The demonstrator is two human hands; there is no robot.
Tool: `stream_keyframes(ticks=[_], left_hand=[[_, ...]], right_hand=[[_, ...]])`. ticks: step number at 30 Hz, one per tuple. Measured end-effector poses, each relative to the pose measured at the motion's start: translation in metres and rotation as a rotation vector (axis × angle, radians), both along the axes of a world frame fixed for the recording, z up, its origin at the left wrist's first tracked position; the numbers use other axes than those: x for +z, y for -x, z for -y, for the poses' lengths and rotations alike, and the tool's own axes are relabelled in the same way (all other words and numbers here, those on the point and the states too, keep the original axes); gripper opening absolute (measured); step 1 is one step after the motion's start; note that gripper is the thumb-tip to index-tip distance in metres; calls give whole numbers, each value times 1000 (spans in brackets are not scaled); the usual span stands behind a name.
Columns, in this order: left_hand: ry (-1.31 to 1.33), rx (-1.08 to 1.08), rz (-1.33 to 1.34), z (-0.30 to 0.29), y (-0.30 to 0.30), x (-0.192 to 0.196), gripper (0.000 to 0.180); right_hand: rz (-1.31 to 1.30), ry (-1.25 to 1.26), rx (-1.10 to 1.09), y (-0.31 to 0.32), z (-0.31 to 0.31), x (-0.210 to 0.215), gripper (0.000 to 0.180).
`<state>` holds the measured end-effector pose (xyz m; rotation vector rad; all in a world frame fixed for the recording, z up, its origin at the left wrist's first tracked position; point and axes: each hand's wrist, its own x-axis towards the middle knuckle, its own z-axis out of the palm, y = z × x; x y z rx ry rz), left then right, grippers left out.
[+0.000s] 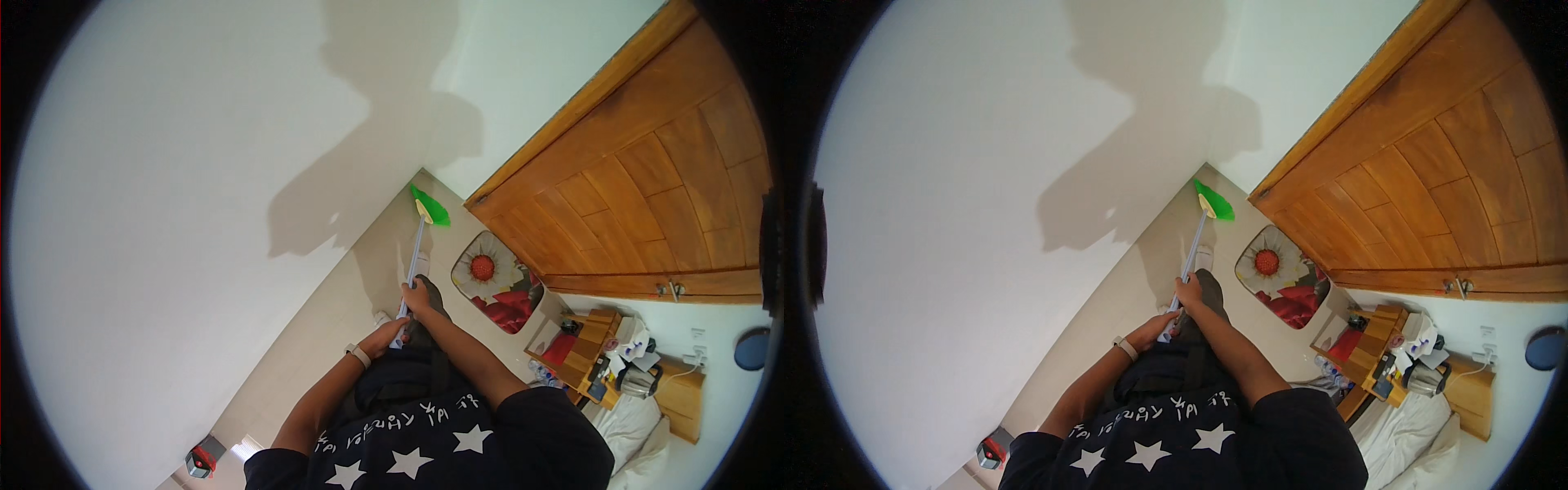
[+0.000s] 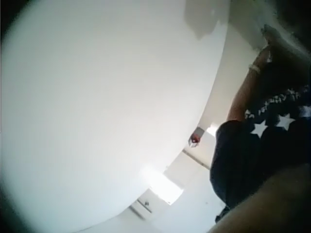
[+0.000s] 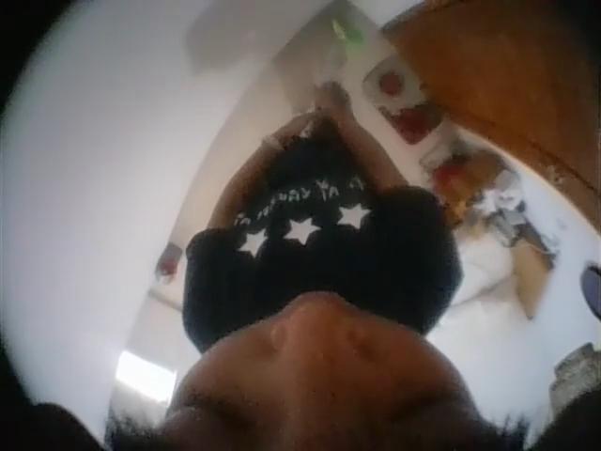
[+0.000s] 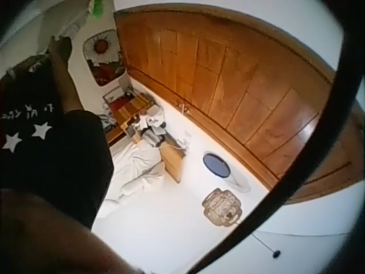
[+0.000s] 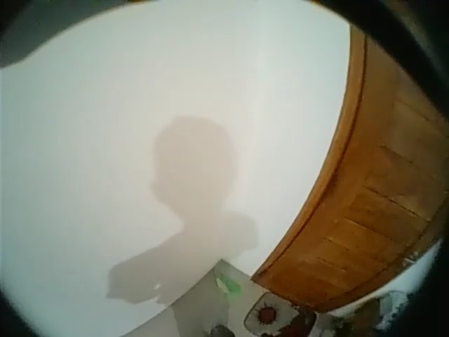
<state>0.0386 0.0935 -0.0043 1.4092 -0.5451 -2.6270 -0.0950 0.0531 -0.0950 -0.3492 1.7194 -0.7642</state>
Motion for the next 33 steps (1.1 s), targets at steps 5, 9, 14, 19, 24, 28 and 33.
stream_keyframes(ticks=[5,9,14,19,24,28,33], left_hand=[[136,-60,119,27,34,4,31],[147,-49,222,53,42,-13,35],[241,-47,218,94,81,7,43],[419,-328,331,98,67,-4,40],[1162,-1057,410,68,47,-24,48],[750,-834,521,41,43,-7,55],[683,-738,649,-17,21,-10,61]], right_hand=[[-13,4,46,30,23,-37,55],[16,-51,42,28,57,-34,55],[160,-9,-73,65,90,-54,49],[231,-62,-44,57,90,-40,49],[221,-47,-55,36,66,-31,42],[133,-91,-14,28,40,-28,37],[116,-44,63,8,-6,-28,39]])
